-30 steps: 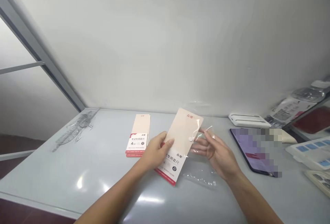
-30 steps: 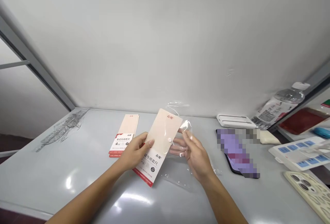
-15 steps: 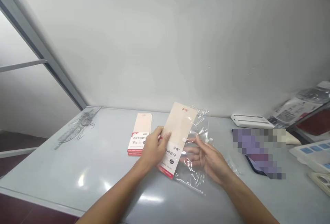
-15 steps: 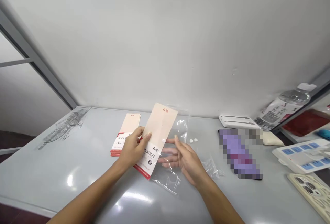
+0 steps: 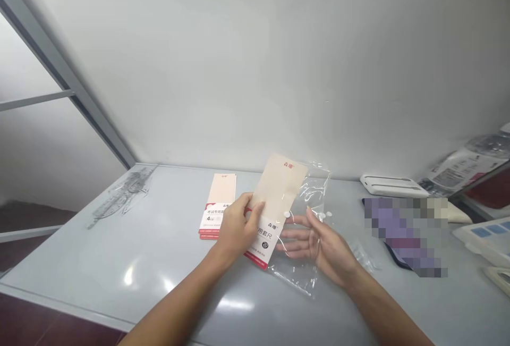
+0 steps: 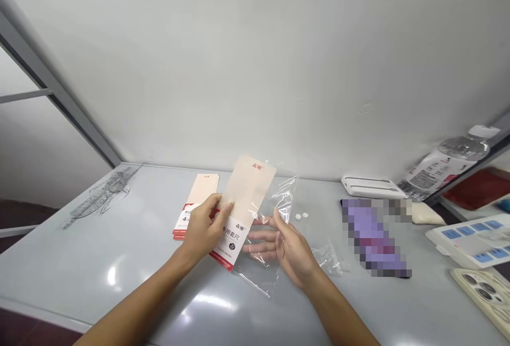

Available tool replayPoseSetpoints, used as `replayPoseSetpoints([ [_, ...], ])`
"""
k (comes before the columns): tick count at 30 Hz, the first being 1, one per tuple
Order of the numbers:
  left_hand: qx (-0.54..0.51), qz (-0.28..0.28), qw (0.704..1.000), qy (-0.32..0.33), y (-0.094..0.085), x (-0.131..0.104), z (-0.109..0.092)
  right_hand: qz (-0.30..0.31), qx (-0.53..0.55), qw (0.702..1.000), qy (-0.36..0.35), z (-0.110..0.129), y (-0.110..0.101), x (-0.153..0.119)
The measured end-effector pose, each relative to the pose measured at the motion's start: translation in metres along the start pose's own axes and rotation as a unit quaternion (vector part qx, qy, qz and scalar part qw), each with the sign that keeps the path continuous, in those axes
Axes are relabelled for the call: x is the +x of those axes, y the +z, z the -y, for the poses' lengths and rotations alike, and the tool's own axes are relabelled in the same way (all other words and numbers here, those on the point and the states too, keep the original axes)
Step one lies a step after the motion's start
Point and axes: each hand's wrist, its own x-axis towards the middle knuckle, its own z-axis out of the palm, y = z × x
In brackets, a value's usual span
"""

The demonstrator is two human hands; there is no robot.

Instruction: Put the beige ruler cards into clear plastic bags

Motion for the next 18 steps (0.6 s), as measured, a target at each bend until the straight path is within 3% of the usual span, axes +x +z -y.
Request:
replayPoseSetpoints([
  [11, 0.034, -0.034, 0.999, 0.025, -0.0012, 0.0004, 0.0005, 0.019, 0.015, 0.999, 0.031, -0.0009, 0.0014, -0.0006],
  [18, 0.029, -0.035, 0.999, 0.005, 0.0003, -0.0011, 0.0002, 0.016, 0.01, 0.999, 0.038, -0.004, 0.0028, 0.0016],
])
